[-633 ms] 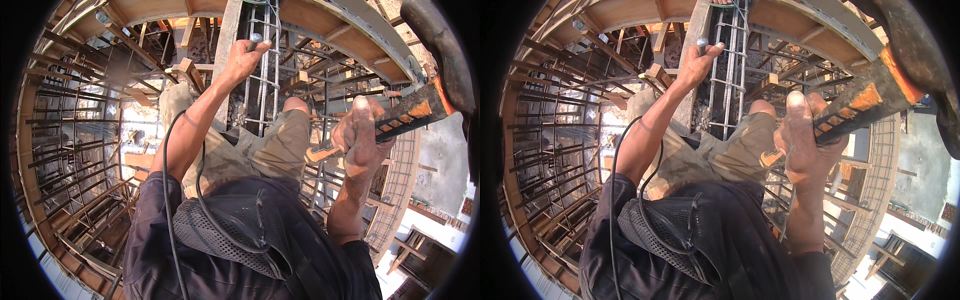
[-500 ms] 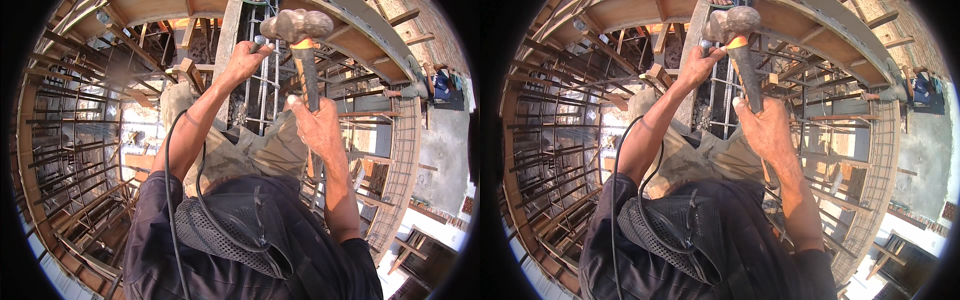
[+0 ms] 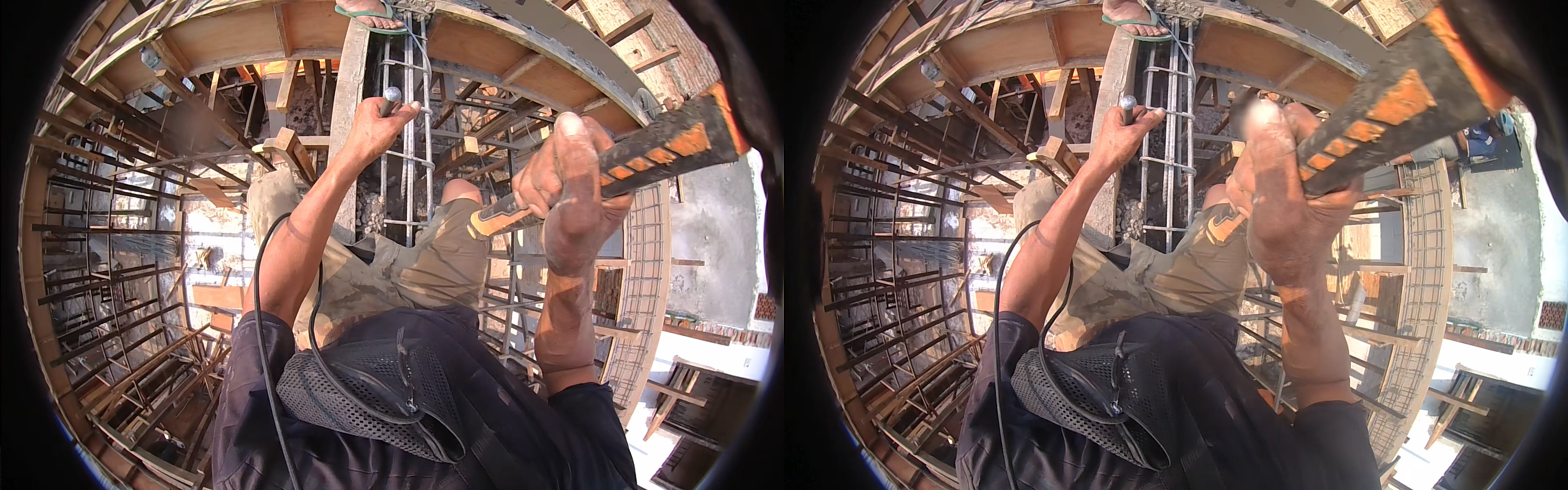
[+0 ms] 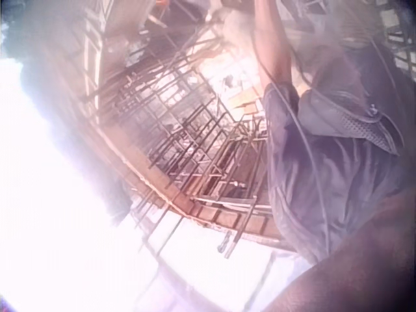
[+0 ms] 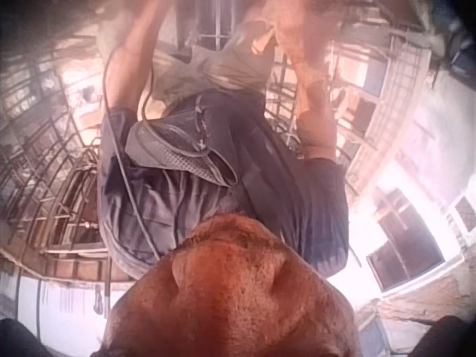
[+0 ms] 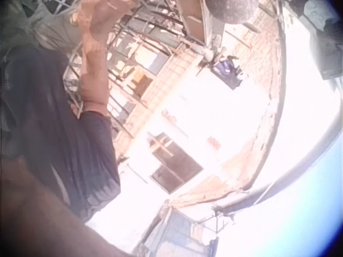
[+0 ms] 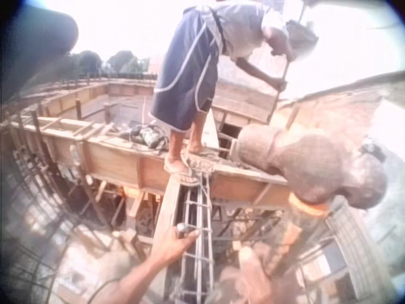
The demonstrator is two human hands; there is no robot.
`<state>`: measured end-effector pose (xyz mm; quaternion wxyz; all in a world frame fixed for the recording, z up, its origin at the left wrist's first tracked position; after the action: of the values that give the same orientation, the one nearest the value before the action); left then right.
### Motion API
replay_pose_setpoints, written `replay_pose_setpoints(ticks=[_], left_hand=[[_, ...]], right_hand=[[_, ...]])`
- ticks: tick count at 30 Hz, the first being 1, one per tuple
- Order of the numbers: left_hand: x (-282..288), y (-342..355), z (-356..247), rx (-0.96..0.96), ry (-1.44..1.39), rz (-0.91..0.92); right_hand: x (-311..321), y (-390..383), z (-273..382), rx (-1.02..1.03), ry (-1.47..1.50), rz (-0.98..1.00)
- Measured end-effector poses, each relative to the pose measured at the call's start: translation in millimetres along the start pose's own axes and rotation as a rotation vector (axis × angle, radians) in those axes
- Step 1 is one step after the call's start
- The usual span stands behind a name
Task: The person secures rebar and wooden boards for a concrete form using a hammer and metal pins while working on an elevated structural frame.
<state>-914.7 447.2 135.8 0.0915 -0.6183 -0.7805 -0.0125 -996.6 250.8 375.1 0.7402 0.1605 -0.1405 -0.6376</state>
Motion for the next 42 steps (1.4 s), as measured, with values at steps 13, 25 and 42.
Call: replay_pose_setpoints(ticks=[13, 25, 42], left_hand=[[-39.7, -131.6, 40.5, -0.347, 0.198, 0.035], [33.1, -63.7, -58.5, -0.268, -0.350, -0.334], [21.9, 5.8, 14.5, -0.144, -0.257, -0.269]], right_hand=[[72.8, -123.4, -142.3, -0.821, -0.250, 0.292], [106.9, -156.8, -137.6, -0.933, -0.196, 0.144], [54.1, -70.0, -58.9, -0.633, -0.221, 0.166]])
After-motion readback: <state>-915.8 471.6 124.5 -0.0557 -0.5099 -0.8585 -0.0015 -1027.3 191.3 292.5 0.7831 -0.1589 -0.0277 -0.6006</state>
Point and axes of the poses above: each hand's wrist, its own y-axis towards the middle knuckle, its own x-axis out of the back of the hand, z = x × y, the point moved 9 cm from there along y, towards the middle knuckle, and after that the axes turned 7 degrees about x, right-handed, at the moved point
